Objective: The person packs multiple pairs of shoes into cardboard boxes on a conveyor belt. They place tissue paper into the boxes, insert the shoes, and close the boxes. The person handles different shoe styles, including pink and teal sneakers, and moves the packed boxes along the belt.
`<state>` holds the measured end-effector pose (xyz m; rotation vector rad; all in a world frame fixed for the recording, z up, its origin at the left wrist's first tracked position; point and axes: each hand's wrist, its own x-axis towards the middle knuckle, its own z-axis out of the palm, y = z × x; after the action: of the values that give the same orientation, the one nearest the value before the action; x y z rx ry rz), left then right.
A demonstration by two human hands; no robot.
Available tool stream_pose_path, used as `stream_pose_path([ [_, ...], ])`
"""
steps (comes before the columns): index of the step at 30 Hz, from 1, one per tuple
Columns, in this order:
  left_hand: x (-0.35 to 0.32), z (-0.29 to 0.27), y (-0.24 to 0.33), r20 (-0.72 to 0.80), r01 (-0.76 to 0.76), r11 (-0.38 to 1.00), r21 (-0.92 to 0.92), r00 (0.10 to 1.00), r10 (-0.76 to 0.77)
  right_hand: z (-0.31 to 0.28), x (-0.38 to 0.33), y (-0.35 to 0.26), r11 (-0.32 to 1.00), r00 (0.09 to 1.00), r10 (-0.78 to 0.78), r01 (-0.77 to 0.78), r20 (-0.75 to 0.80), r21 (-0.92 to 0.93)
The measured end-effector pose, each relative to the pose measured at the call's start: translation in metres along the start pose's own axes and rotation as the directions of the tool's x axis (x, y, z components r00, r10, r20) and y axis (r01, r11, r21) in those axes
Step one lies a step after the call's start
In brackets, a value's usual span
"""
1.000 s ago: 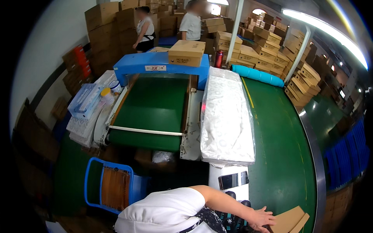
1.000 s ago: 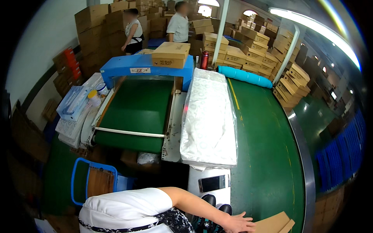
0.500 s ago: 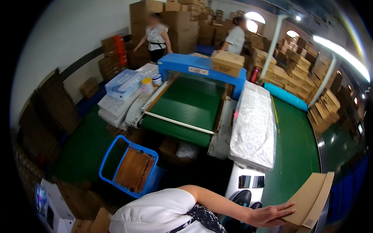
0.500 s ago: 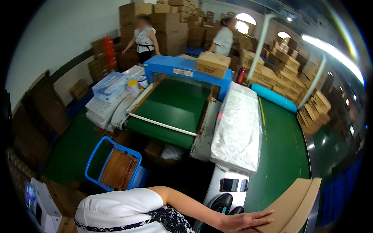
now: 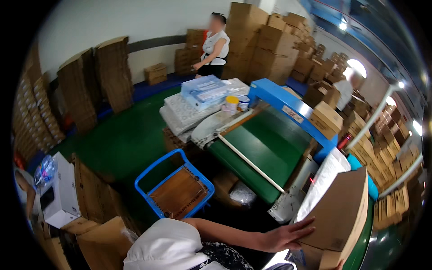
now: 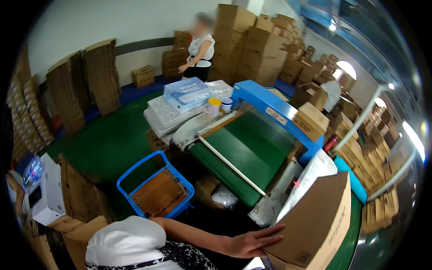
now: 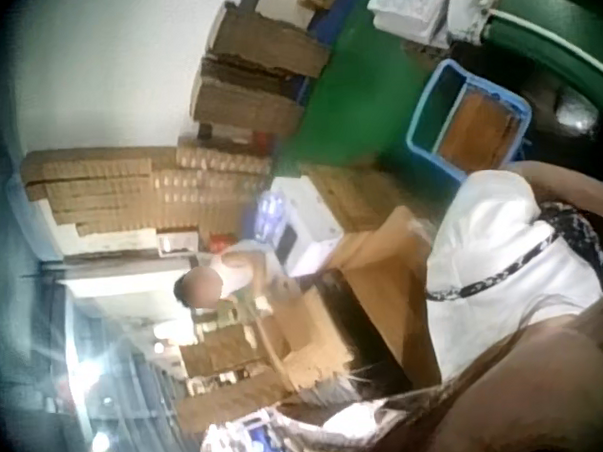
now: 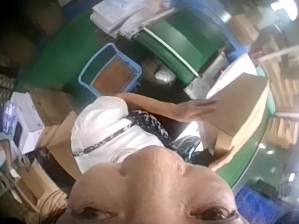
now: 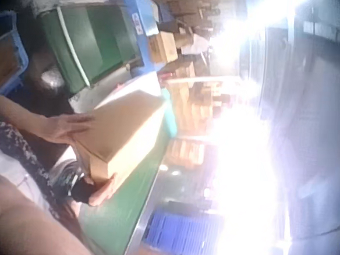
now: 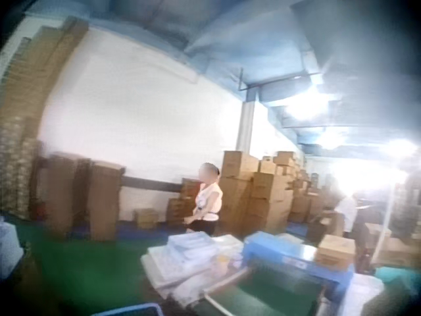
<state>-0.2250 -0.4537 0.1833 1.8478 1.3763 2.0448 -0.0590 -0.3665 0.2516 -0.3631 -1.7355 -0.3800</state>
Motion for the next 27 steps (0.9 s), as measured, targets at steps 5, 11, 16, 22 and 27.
stream_pose_path([
  [5,-0.042,-0.096,-0.003,-0.184,0.056,0.96,0.275,0.983,-0.004,0.08,0.005,-0.061,0.853,0.989,-0.136,0.089,0.054,0.515],
  [11,-0.122,-0.167,0.009,-0.401,0.42,0.837,0.35,0.875,-0.271,0.149,-0.01,-0.133,0.516,0.916,-0.062,-0.31,0.395,0.798],
  [16,-0.193,-0.193,0.026,-0.602,0.624,0.607,0.492,0.747,-0.281,0.196,-0.015,-0.169,0.209,0.792,-0.121,-0.569,0.599,0.795],
  [22,-0.245,-0.194,0.05,-0.673,0.582,0.507,-0.636,-0.098,-0.733,0.254,-0.019,-0.202,-0.137,0.63,-0.288,-0.772,0.721,0.62],
  [27,-0.227,-0.191,0.062,-0.526,0.388,0.363,-0.847,-0.516,-0.676,0.34,-0.035,-0.2,-0.195,0.475,-0.52,-0.875,0.71,0.443],
])
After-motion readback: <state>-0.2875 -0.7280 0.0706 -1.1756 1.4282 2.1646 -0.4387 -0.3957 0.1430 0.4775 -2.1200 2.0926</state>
